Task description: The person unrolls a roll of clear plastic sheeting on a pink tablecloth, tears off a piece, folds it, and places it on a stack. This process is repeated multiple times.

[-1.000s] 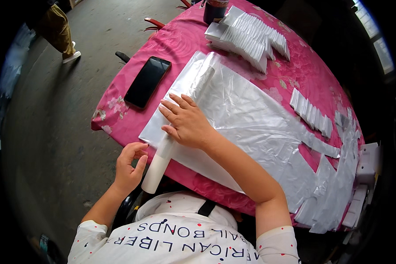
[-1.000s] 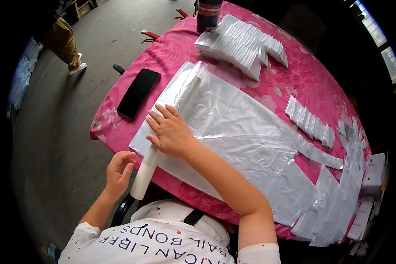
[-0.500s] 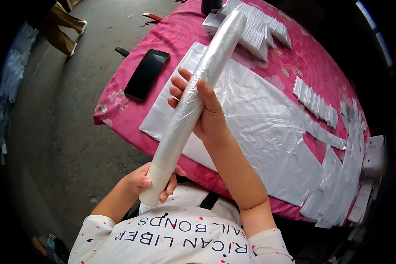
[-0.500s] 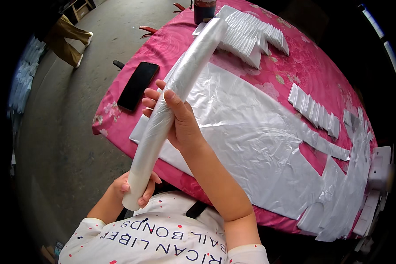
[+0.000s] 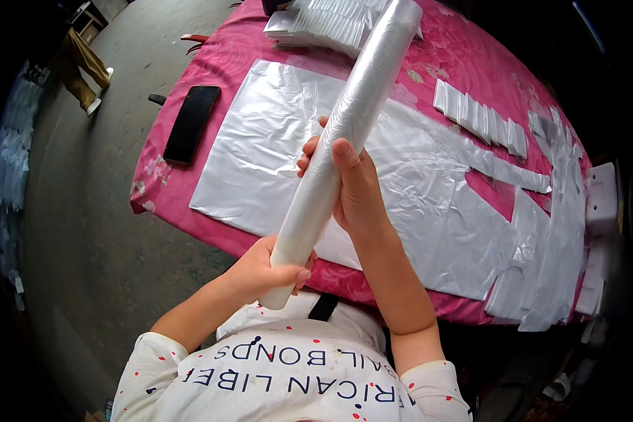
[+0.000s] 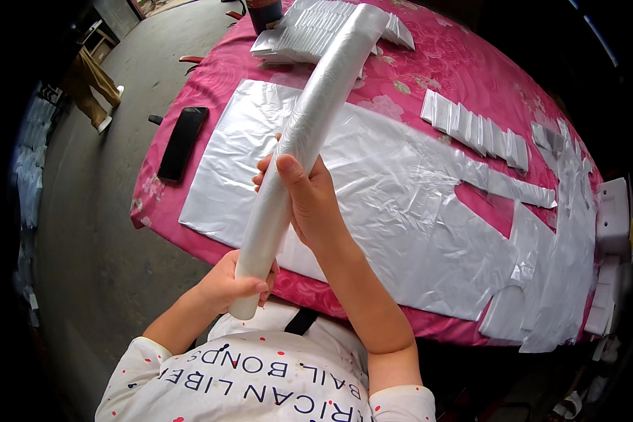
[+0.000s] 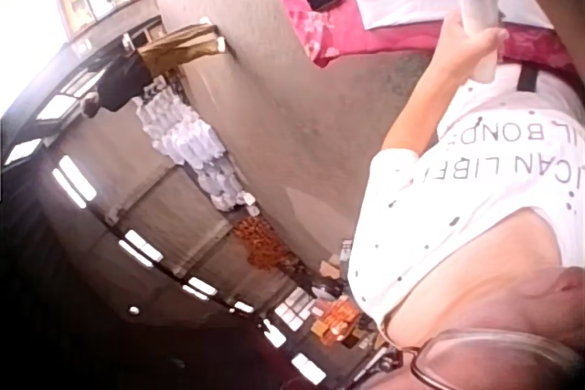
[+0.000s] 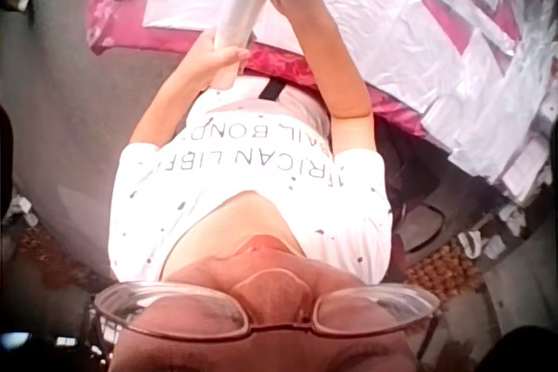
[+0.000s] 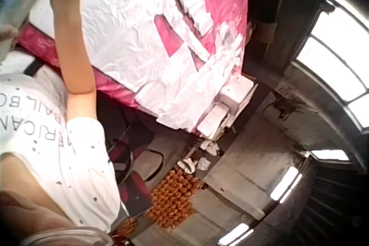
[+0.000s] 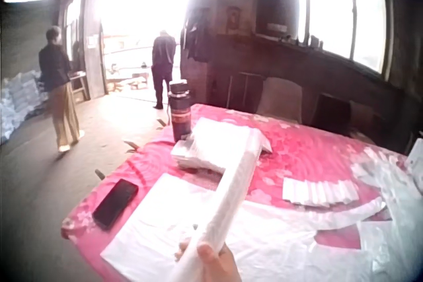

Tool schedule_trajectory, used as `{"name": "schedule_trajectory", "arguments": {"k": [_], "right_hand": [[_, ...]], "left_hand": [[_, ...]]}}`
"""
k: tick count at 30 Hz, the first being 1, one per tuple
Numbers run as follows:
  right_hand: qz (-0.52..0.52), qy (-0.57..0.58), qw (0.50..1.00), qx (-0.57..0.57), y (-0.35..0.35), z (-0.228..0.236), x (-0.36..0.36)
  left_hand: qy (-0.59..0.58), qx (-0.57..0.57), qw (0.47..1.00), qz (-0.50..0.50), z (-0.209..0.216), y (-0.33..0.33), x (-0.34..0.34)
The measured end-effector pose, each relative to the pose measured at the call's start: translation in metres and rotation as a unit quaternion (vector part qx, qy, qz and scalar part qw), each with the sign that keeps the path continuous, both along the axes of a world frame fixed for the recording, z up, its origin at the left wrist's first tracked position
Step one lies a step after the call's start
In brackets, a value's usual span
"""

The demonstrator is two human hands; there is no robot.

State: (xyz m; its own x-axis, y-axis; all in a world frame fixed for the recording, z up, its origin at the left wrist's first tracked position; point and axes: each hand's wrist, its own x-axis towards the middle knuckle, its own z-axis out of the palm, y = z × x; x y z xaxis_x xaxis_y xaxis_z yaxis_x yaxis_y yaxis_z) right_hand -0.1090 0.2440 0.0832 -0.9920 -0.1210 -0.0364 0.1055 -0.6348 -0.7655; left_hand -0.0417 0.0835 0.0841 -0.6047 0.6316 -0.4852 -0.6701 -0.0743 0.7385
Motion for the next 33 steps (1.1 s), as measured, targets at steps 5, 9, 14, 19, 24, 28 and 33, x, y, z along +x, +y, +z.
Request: {"name": "schedule_trajectory", "arguments": {"k": [5,9,14,19,24,28,33], "right_hand": [[-0.011,0.002,0.999,0.036,0.01,-0.001,0.013],[-0.091,0.034,0.986,0.137,0.019,0.001,0.021],[-0.054,-0.008,0.99,0.127,0.028,0.002,0.044],[-0.017,-0.032,0.995,0.089,0.042,0.002,0.05],[-0.002,-0.047,0.997,0.068,0.046,-0.006,0.05],[0.008,-0.058,0.997,0.041,0.045,-0.015,0.052],[0.018,-0.033,0.995,0.094,0.042,-0.011,0.055]], "left_hand": [[0.033,-0.042,0.998,-0.013,0.004,0.01,0.003],[0.107,-0.141,0.984,0.02,0.011,0.02,-0.003],[0.145,-0.131,0.981,0.02,0.01,0.026,-0.005],[0.091,-0.127,0.987,0.039,0.01,0.03,-0.005],[0.037,-0.06,0.997,0.036,0.003,0.028,-0.001],[-0.002,-0.021,0.999,0.036,-0.002,0.028,0.004],[-0.024,0.11,0.99,-0.084,-0.008,0.026,-0.003]]}}
